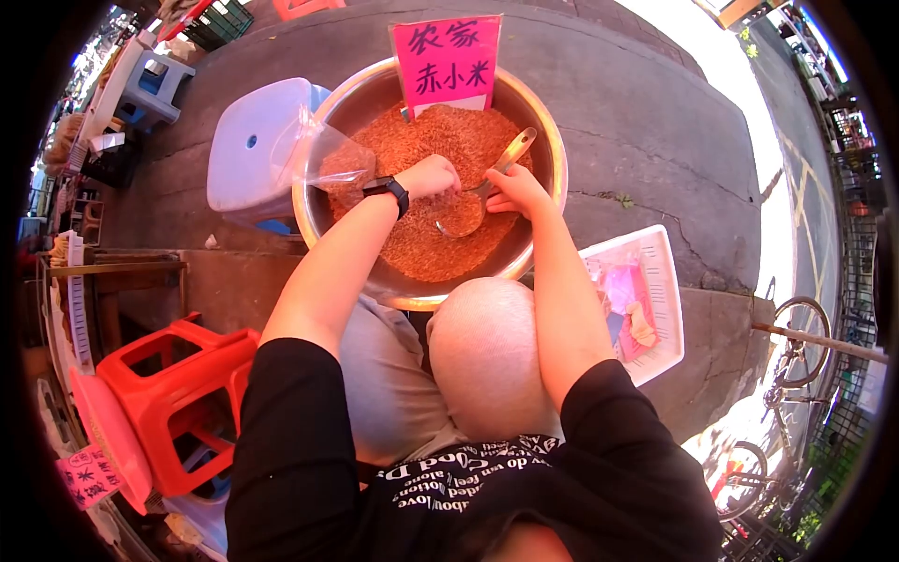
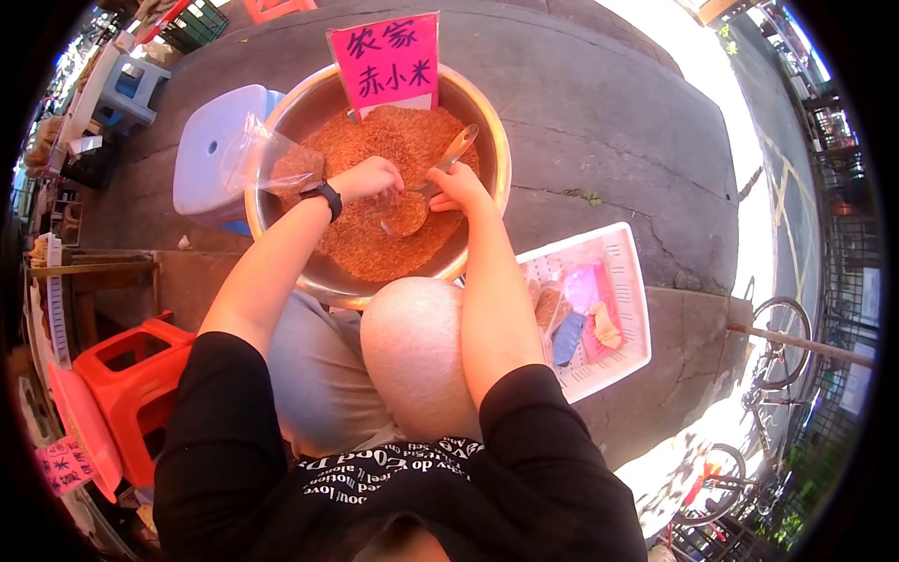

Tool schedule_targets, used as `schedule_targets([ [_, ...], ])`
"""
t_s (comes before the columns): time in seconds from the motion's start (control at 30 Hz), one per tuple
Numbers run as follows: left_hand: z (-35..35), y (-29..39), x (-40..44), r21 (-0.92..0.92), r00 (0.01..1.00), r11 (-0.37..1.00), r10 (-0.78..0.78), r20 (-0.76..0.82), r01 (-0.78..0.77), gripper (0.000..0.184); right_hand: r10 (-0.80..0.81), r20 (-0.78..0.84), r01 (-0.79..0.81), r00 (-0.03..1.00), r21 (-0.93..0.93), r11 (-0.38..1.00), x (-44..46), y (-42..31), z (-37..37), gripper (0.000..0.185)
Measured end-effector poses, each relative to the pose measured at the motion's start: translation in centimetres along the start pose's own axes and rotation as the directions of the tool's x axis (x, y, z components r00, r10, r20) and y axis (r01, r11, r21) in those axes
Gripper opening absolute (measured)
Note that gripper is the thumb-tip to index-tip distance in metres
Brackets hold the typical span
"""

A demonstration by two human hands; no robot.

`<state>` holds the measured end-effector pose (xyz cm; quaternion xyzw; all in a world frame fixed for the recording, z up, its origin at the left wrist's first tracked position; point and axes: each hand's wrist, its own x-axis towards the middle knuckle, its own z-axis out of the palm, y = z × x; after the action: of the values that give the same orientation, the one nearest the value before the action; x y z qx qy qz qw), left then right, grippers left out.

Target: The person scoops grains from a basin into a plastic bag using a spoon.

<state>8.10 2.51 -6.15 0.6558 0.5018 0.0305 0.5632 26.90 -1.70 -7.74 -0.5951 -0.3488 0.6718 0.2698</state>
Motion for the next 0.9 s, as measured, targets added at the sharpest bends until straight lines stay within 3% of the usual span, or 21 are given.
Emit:
schedule_targets([
  [0.07,0.5,0.4,-0.1,-0.154,0.990,0.988,-0.001,-0.143,-0.021,0.022,0.002,-0.003,-0.002,1.000,-0.006,1.000,0.2,0.1,0.0,0.027],
  [0.1,0.7,0.0,0.3,-0.037,0.949,0.992,0.104,-0.299,-0.120,0.020,-0.012,-0.014,0.012,1.000,-0.003,1.000,0.0,0.0,0.1,0.027],
  [0.17,1.1,-1.3,1.4,0.235,0.772,0.939,0.341,-0.536,-0.252,0.018,-0.039,-0.036,0.039,0.999,0.006,0.999,-0.3,-0.3,0.2,0.027],
  [0.23,0.3,-1.2,1.3,0.282,0.948,0.959,0.116,-0.298,-0.029,0.019,-0.046,-0.038,0.046,0.998,-0.006,0.999,0.1,0.1,0.1,0.028],
  [0.27,0.1,-1.1,1.2,0.324,0.984,0.943,-0.018,-0.175,0.075,0.019,-0.050,-0.039,0.050,0.998,-0.014,0.999,0.3,0.2,0.0,0.029],
  [0.37,-0.1,2.1,-1.4,-0.011,0.992,0.993,-0.120,-0.029,0.120,0.026,-0.048,-0.098,0.038,0.994,-0.098,0.994,-0.3,-0.3,0.3,0.028],
  [0.47,0.5,0.1,0.0,0.330,0.901,0.944,0.128,-0.415,0.018,0.027,-0.213,-0.105,0.188,0.971,-0.202,0.961,0.6,0.5,-0.1,0.026],
  [0.5,0.4,0.1,0.0,0.357,0.908,0.925,0.036,-0.417,0.127,0.028,-0.214,-0.115,0.190,0.970,-0.191,0.963,0.4,0.4,0.1,0.025],
  [0.6,-0.2,0.2,0.0,0.290,0.991,0.953,-0.048,-0.125,0.082,0.033,-0.178,-0.105,0.155,0.978,-0.200,0.968,0.1,0.1,0.1,0.025],
  [0.63,0.3,0.0,0.3,0.341,0.954,0.940,0.125,-0.274,-0.025,0.031,-0.137,-0.076,0.117,0.988,-0.227,0.967,0.3,0.2,-0.1,0.027],
  [0.7,2.1,-1.3,1.1,0.479,0.735,0.858,0.446,-0.511,-0.187,0.029,-0.075,-0.055,0.059,0.996,-0.250,0.966,0.4,0.2,-0.3,0.028],
  [0.8,2.6,-2.9,2.8,0.484,0.784,0.848,0.445,-0.432,-0.215,0.026,-0.036,-0.063,0.019,0.997,-0.243,0.970,0.2,-0.2,0.1,0.028],
  [0.83,1.4,-1.2,1.7,0.192,0.956,0.963,0.227,-0.185,-0.191,0.025,-0.031,-0.061,0.015,0.998,-0.240,0.971,0.2,-0.1,0.1,0.028],
  [0.9,0.7,0.4,1.5,0.113,0.970,0.975,0.207,-0.126,-0.193,0.025,-0.027,-0.063,0.012,0.998,-0.231,0.973,0.2,-0.2,-0.1,0.027],
])
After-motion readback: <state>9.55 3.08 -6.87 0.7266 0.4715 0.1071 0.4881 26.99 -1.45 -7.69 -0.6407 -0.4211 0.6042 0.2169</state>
